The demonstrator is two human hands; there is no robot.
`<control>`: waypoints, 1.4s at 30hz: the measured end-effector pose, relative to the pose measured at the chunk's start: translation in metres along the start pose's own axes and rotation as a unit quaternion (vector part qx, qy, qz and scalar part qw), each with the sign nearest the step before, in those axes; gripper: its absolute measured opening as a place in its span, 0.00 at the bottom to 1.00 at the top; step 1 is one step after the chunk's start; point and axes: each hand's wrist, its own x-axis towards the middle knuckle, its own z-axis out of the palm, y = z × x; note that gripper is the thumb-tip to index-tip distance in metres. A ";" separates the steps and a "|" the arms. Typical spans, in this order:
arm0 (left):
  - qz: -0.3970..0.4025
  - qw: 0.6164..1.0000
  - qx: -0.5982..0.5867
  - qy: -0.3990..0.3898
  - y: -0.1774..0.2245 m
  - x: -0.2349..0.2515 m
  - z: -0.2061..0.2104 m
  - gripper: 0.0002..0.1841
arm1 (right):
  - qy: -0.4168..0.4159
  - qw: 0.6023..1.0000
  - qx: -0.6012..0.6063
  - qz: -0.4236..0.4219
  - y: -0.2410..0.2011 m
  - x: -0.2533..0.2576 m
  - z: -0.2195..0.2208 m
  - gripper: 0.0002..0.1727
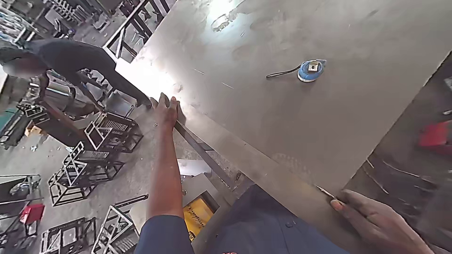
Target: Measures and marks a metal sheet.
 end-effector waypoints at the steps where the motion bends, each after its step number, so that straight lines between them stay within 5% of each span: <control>1: 0.002 1.000 0.001 -0.001 0.000 0.000 0.000 0.39 | -0.001 1.000 0.000 -0.001 0.000 0.000 0.000 0.20; 19: -0.031 0.999 -0.008 -0.006 0.012 -0.007 -0.004 0.62 | -0.012 1.000 0.015 -0.010 0.001 0.001 -0.002 0.19; 42: -0.025 0.999 -0.040 -0.011 0.009 -0.003 -0.004 0.58 | -0.005 0.999 0.026 -0.018 0.001 0.001 -0.002 0.20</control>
